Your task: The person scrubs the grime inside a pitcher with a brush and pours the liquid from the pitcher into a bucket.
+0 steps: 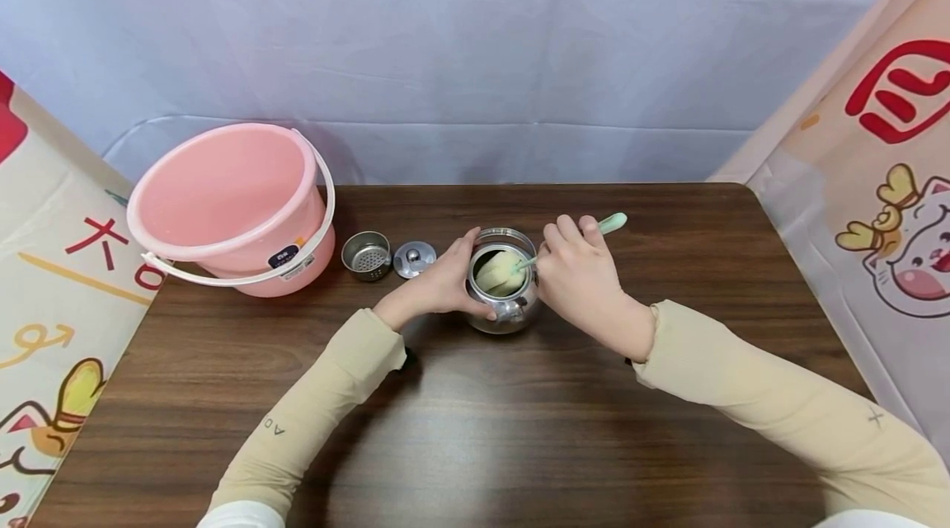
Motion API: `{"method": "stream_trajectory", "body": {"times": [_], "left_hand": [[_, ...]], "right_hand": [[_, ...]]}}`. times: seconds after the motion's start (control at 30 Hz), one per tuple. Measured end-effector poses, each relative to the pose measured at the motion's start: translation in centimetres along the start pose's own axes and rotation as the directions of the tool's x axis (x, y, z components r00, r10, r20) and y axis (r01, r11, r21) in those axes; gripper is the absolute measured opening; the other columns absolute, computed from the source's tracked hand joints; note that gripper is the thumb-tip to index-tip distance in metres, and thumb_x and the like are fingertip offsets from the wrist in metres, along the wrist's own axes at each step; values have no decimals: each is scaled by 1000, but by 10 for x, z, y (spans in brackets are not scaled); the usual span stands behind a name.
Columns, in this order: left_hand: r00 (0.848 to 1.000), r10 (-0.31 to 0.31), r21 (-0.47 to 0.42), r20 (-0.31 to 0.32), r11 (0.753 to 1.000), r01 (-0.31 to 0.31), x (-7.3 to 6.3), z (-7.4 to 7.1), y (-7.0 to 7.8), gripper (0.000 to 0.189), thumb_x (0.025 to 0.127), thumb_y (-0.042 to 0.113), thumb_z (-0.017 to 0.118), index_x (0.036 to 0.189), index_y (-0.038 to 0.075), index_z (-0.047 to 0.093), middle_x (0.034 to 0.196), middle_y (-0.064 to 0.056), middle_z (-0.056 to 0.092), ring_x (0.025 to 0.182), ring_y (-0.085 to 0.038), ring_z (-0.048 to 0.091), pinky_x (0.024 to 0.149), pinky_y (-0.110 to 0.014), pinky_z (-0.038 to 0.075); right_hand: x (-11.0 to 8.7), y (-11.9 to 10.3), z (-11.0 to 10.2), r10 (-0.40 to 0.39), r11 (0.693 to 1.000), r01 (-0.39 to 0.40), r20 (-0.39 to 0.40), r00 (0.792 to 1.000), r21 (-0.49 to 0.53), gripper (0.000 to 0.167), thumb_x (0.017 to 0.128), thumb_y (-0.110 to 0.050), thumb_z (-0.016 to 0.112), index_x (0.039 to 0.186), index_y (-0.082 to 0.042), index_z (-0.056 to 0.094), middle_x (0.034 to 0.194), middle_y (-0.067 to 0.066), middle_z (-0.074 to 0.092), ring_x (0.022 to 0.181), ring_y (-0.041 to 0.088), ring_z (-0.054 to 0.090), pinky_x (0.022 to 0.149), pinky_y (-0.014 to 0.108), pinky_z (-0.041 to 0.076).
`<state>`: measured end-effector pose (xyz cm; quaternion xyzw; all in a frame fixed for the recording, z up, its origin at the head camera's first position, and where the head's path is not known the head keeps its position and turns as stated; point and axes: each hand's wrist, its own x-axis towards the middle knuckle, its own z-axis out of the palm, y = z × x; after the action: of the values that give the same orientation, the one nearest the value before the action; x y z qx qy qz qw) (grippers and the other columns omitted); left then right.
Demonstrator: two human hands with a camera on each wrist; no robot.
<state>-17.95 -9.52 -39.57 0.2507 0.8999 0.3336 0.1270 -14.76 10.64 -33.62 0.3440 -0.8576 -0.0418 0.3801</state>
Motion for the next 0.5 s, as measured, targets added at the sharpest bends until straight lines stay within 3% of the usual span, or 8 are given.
{"method": "stream_trajectory", "body": {"times": [0.27,0.5], "left_hand": [[1000,9,14,-9,1000,-9,0,0,0,121,59,32,85,142,-7,6,138,-23,31,127,-28,33,103,-38,30],[1000,-5,14,5,1000,5,0,-1,1,122,60,33,85,143,-5,4,140,-23,29,128,-28,32,103,-38,31]], "right_hand": [[0,4,-7,53,998,-54,37,998,37,23,70,1,51,48,0,46,58,8,38,64,27,34,77,47,32],[-1,8,-13,75,996,-75,0,997,48,21,68,-3,58,49,1,50,58,9,40,64,28,35,76,49,32]]}}
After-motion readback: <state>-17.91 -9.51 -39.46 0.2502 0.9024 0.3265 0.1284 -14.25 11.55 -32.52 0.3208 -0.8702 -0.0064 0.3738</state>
